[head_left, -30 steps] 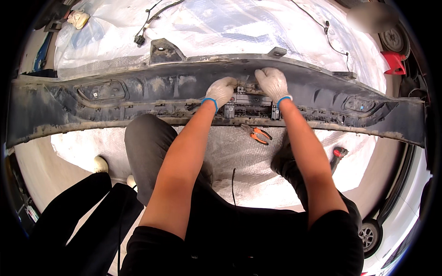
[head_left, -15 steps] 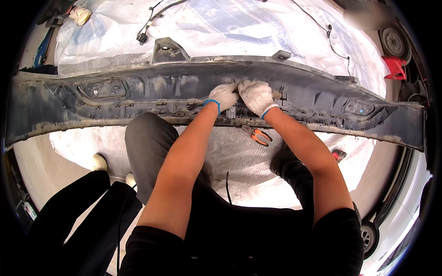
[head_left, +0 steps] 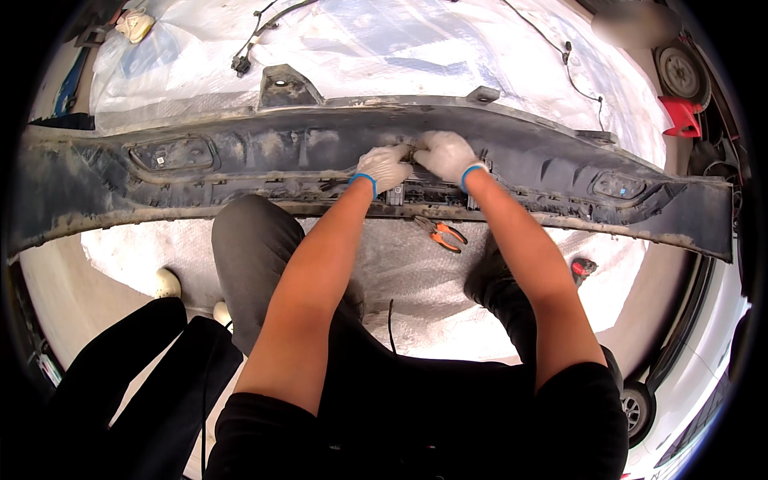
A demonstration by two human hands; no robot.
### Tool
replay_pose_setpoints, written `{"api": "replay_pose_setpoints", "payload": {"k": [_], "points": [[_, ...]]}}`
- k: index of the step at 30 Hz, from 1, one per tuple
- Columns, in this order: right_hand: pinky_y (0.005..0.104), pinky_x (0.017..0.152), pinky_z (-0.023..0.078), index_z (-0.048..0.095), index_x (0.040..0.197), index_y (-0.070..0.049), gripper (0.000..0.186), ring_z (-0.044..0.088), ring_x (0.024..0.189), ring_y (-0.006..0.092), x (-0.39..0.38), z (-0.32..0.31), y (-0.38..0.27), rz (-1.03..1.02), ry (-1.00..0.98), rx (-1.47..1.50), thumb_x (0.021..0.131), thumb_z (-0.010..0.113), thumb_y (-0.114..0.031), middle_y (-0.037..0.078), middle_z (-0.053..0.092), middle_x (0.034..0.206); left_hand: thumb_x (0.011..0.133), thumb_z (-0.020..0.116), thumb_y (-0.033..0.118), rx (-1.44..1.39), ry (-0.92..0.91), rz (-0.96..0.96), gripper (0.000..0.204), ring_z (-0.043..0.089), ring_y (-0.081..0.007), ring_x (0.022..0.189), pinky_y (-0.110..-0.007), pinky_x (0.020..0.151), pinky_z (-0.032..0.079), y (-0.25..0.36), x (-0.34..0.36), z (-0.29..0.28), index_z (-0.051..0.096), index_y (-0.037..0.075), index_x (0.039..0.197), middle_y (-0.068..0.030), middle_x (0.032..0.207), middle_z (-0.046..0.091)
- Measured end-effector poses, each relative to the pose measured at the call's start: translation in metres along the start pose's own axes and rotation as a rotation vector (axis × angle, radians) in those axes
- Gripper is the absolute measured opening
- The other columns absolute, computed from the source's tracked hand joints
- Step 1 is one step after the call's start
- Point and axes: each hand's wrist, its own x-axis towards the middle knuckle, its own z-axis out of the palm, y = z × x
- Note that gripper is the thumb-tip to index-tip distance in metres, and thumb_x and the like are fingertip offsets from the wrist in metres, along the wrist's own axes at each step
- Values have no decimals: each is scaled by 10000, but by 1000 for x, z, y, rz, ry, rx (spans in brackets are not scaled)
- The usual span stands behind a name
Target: The person is working on a car bumper, using a red tool to manipulate internal components and wires. They are kneeling on a protective sheet, carefully adjusting parts within the bumper assembly.
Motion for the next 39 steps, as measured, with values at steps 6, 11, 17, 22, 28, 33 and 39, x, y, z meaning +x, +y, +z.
{"api": "replay_pose_setpoints", "payload": {"k": [6, 11, 17, 22, 28, 33, 39], "points": [[493, 924, 533, 745, 979, -18, 349, 691, 991, 406, -20, -47, 17, -20, -238, -122, 883, 545, -287, 243, 721, 982, 863, 637, 386, -74, 25, -98, 459, 660, -382, 1094, -444, 939, 510, 16, 1, -7, 652, 78, 1202, -207, 1121, 713], [494, 888, 551, 747, 977, -16, 348, 699, 957, 411, -84, -77, 53, -59, -413, -364, 870, 541, -274, 232, 722, 962, 901, 666, 323, -124, 255, 75, 346, 678, -364, 1044, -441, 922, 522, 9, 10, 8, 688, 101, 1166, -183, 1093, 721], [517, 818, 547, 731, 875, -14, 333, 699, 859, 414, -222, -64, 168, 263, -233, -225, 864, 562, -301, 217, 718, 893, 932, 615, 247, -164, 176, 169, 275, 656, -376, 1047, -423, 919, 504, 11, 16, 8, 707, 82, 1132, -187, 1111, 698], [516, 878, 515, 736, 905, -23, 376, 677, 955, 431, -337, 37, 192, 910, 189, 331, 894, 576, -363, 243, 712, 942, 935, 599, 183, -102, 115, 252, 246, 659, -367, 1052, -418, 920, 510, 7, 18, 1, 713, 82, 1128, -178, 1106, 693], [502, 838, 516, 693, 890, -53, 278, 680, 901, 393, -327, 44, 159, 691, 245, 404, 898, 585, -310, 201, 696, 873, 926, 581, 133, 149, 3, 412, 229, 670, -361, 1024, -429, 893, 523, 14, 31, -22, 724, 95, 1102, -163, 1073, 697], [515, 745, 536, 655, 904, -90, 181, 691, 793, 350, -216, 24, 127, -304, 20, -42, 891, 585, -256, 130, 682, 778, 918, 564, 92, 135, -77, 311, 236, 679, -355, 1003, -431, 881, 526, 35, 26, -25, 722, 98, 1093, -146, 1087, 693], [537, 737, 544, 664, 1124, -98, 301, 708, 856, 359, -158, 48, 68, -372, -460, -10, 888, 629, -281, 152, 706, 840, 917, 620, 187, -157, -91, -78, 270, 700, -279, 1006, -350, 902, 519, 22, 21, -32, 716, 62, 1136, -148, 1073, 737]]}}
